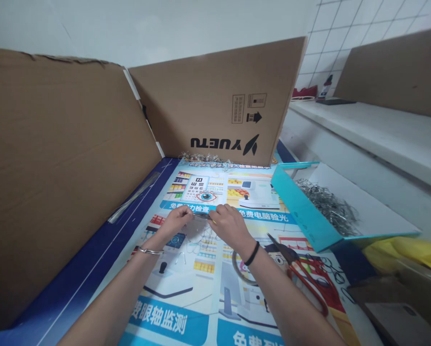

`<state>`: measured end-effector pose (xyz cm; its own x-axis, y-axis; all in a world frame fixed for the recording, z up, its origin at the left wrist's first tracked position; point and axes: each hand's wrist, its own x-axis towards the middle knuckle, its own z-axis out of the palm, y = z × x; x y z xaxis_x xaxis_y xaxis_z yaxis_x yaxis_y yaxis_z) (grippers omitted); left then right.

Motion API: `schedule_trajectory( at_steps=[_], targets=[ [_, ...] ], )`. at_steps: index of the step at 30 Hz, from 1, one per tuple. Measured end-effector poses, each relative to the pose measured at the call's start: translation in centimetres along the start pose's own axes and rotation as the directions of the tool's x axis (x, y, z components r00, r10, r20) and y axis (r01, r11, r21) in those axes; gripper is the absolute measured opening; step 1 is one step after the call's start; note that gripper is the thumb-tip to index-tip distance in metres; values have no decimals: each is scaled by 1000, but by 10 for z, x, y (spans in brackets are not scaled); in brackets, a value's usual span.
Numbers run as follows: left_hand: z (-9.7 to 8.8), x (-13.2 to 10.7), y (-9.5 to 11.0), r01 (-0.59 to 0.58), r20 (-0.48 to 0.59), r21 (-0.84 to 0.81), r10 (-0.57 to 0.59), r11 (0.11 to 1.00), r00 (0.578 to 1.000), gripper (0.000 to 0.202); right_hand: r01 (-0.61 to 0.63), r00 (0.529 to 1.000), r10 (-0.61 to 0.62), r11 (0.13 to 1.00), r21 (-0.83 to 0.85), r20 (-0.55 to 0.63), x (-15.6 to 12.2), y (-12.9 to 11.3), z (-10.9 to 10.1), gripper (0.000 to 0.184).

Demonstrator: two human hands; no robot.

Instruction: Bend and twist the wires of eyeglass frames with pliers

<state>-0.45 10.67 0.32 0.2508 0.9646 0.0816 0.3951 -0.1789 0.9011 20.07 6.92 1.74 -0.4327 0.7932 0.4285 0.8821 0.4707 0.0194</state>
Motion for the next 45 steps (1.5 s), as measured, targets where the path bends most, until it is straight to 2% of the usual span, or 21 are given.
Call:
schedule_trajectory(
  at_steps=[6,13,23,32,40,45],
  targets=[
    [1,0,-1,28,-3,-34,-28,999,1000,15,1,1000,-1,1000,1,-4,-1,1,3,19],
    [0,-2,3,8,14,-49,-7,999,1000,16,-72,996,75,996,45,-50,-1,1,0,22],
    [-2,-2,7,-3,50,-99,8,995,999,24,-74,995,81,990,118,-60,-1,2,4,23],
    [-2,-3,8,16,65,-109,-9,994,998,22,-48,994,60,990,134,-93,-1,0,5,19],
    [1,-4,5,11,70,-94,-5,996,998,18,15,977,16,990,141,-213,-2,1,10,13],
    [2,-3,3,-9,63,-69,13,998,998,19,8,978,22,990,144,-207,-3,2,12,14]
  ],
)
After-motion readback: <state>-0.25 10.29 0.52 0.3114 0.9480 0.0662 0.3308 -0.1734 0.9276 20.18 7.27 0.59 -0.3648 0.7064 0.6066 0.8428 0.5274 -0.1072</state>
